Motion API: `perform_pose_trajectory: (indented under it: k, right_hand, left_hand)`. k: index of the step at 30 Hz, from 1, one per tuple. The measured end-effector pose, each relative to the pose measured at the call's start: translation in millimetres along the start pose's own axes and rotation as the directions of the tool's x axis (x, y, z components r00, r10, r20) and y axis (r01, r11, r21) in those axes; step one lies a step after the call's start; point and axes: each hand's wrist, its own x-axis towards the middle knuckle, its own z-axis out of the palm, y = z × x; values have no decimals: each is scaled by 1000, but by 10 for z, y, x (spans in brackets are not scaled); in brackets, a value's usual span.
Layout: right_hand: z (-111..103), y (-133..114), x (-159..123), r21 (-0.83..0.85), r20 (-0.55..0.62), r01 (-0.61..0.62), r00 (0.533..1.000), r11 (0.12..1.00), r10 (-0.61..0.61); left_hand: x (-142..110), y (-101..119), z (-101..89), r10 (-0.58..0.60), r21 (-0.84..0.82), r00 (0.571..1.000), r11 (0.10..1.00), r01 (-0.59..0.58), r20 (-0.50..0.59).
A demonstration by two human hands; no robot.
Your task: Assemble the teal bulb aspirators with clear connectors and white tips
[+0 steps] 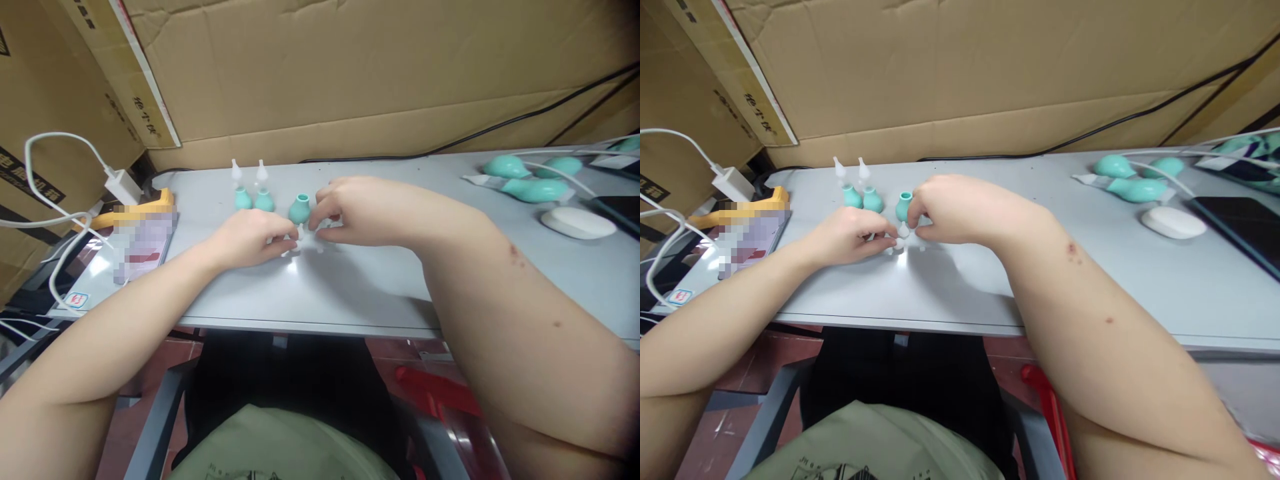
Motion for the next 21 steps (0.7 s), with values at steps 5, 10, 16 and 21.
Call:
perform_pose_trajectory:
  k: [5, 10, 16, 21]
  right_hand:
    - [-9, -36, 25, -65, 34, -58, 998, 996, 61]
    - [-15, -179, 49, -167, 84, -71, 993, 983, 86]
    - [42, -213, 121, -251, 163, -78, 979, 965, 121]
    - [92, -155, 132, -294, 132, -27, 989, 956, 69]
  left_hand:
    - [-29, 1, -110, -23, -91, 1000, 996, 21, -20]
    - [-33, 2, -141, -5, -113, 1000, 994, 4, -9]
    - [-38, -11, -140, 12, -126, 1000, 992, -11, 8]
    - [-31, -10, -154, -31, -144, 998, 989, 38, 54]
